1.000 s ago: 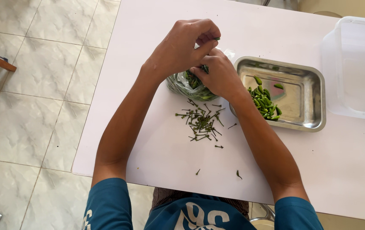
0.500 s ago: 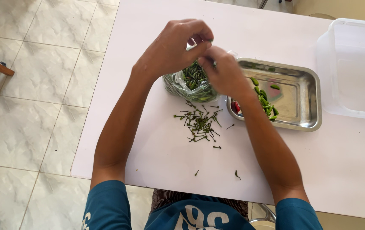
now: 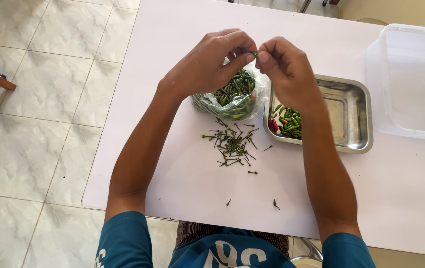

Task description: The person removes green chilies from a plastic bag, snaps off the stems by hand, and places the trimmed chilies into a metal tray while discarding the stems onto the table.

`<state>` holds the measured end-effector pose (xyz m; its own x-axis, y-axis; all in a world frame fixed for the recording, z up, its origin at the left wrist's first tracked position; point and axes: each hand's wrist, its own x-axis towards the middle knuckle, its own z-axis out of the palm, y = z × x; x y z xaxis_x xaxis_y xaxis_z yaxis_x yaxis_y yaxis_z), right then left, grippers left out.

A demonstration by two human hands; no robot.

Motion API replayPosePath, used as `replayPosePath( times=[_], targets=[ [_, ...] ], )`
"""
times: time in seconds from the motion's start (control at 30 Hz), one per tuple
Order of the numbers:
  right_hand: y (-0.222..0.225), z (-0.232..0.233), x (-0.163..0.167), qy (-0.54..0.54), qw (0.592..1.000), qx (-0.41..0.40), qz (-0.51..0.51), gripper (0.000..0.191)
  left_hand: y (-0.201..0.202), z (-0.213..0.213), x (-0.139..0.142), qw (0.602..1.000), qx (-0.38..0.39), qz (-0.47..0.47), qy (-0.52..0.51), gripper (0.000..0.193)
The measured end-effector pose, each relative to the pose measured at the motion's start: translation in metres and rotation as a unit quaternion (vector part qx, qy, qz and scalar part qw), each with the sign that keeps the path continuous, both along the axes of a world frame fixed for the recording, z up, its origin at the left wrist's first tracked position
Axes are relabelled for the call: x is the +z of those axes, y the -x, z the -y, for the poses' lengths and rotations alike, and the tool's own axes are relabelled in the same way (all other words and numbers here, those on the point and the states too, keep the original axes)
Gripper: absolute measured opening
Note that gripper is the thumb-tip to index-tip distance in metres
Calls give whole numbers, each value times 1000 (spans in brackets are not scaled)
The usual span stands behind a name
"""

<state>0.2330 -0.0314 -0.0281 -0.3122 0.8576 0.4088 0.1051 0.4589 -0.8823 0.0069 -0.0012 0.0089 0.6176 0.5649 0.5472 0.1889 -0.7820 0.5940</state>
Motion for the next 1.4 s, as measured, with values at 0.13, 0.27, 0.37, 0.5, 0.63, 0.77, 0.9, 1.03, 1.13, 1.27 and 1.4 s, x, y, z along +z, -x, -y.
replayPosePath(
  times=[0.13,0.27,0.37,0.5,0.63,0.77,0.9,1.03,1.13,1.27,1.4],
  targets=[
    [-11,-1,1,123,982,94,-108,21,2,2,2,999,-36,3,27,13],
    [-18,4,9,180,945,208,-178,19,2,1,2,999,-45,12,3,13],
    [-19,9,19,171,967,176,71,29,0,-3,1,999,-22,21,-12,11],
    [8,10,15,135,911,63,385,31,3,-6,-2,1000,11,-4,-17,10],
    [36,9,-3,-5,931,-59,361,24,5,-7,-4,998,45,-28,-16,10],
    [56,5,-25,-140,946,-53,289,25,3,-7,-5,998,43,-27,-46,10],
    [57,1,-39,-90,948,-69,297,22,3,-5,-6,997,49,-41,-40,9],
    [50,-7,-43,-129,961,-71,232,24,5,-6,-4,996,41,-34,-66,10],
    [38,-13,-39,-12,996,-35,82,20,7,-6,-3,999,39,-20,-27,9],
    [26,-15,-30,63,996,-14,-67,13,4,-7,-2,998,52,-22,-29,11],
    [23,-9,-23,43,994,-38,-91,17,3,-9,-4,999,43,3,-18,11]
  ],
)
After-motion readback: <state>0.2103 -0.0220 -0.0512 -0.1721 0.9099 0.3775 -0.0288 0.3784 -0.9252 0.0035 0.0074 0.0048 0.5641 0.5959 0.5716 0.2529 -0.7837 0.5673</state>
